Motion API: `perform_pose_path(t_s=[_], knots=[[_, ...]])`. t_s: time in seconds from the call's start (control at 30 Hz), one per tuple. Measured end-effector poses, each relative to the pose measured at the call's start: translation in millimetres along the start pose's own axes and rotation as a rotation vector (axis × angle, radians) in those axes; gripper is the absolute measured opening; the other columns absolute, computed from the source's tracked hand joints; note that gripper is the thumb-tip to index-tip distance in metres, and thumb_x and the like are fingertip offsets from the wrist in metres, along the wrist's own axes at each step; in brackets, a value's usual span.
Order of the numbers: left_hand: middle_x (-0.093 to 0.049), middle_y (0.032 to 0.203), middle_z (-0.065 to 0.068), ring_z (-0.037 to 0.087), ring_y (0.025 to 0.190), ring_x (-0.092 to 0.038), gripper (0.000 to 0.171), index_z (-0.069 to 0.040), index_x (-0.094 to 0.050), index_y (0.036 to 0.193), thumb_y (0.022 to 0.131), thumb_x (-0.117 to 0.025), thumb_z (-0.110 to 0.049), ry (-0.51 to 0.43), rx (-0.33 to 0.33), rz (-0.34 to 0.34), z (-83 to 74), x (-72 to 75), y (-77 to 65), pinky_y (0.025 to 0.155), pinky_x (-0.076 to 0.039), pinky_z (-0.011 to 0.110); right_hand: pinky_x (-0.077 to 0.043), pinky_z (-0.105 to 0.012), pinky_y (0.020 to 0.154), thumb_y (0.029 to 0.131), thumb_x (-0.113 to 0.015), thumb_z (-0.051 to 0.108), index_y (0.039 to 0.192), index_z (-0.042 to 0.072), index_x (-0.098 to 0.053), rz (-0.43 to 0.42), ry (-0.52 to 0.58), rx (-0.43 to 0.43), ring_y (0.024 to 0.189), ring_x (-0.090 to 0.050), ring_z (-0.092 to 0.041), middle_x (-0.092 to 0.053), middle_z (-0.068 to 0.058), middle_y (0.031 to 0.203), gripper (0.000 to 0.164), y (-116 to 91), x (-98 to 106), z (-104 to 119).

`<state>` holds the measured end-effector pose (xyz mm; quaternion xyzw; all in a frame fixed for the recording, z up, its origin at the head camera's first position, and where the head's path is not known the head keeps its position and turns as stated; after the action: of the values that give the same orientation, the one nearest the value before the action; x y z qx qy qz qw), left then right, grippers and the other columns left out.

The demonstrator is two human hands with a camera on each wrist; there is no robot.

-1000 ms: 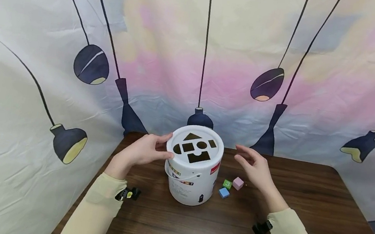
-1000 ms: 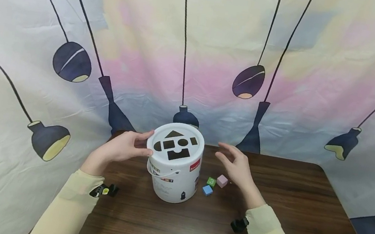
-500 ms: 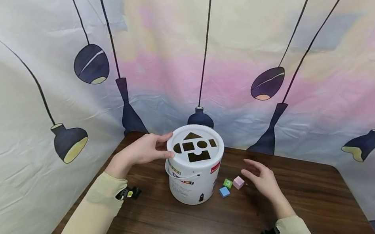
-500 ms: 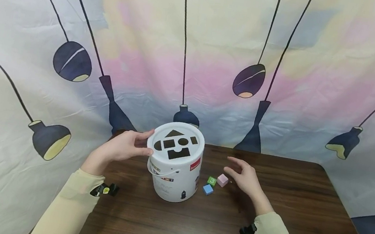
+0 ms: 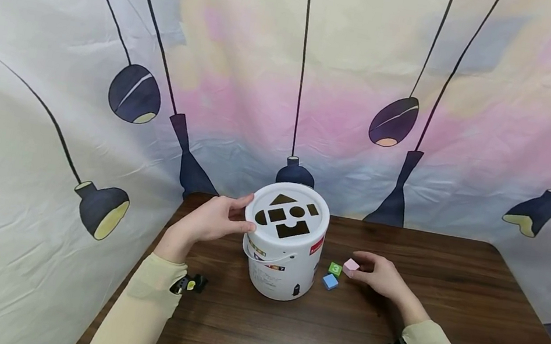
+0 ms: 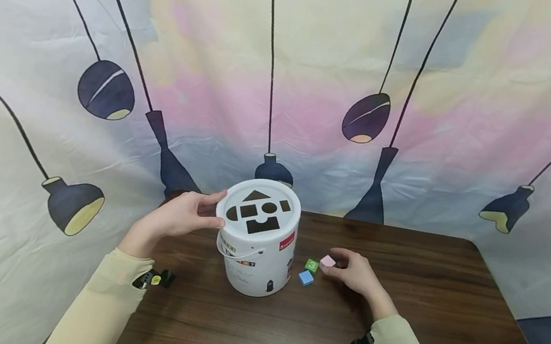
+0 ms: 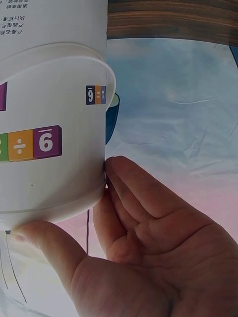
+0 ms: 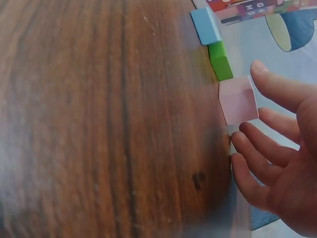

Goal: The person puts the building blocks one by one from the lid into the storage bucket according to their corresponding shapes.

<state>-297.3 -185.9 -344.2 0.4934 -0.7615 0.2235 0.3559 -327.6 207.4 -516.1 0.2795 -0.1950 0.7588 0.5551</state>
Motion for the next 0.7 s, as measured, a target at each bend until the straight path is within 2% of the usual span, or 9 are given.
perform_pose_path(t_s=[0.23, 0.7], knots=[[-0.042, 0.165, 0.011, 0.028, 0.151, -0.043, 0.088, -0.013, -0.036, 0.167, 0.097, -0.081, -0.043, -0.015, 0.01, 0.001, -0.5, -0.1, -0.1, 0.118, -0.043, 0.05, -0.059, -0.047, 0.092, 0.095, -0.085, 0.036, 0.144, -0.003, -0.065, -0.015, -0.027, -0.015, 0.113, -0.069, -0.032, -0.07, -0.019, 0.132, 0.065, 0.6, -2.0, 2.5], [-0.042, 0.165, 0.011, 0.028, 0.153, -0.04, 0.087, -0.013, -0.036, 0.166, 0.098, -0.081, -0.043, -0.006, 0.006, 0.002, -0.2, -0.1, 0.7, 0.119, -0.042, 0.05, -0.059, -0.049, 0.09, 0.094, -0.086, 0.028, 0.137, -0.004, -0.068, -0.047, -0.057, 0.0, 0.107, -0.07, -0.03, -0.073, -0.014, 0.119, 0.055, 1.8, -4.3, 5.6]])
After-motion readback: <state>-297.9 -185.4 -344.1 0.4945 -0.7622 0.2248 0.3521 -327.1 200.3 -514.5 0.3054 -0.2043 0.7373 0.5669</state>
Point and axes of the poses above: each hand's wrist, its own y-axis towards the middle knuckle, its own x-axis out of the back of the hand, z = x × y, the point moved 7 cm from there along y, towards the middle knuckle
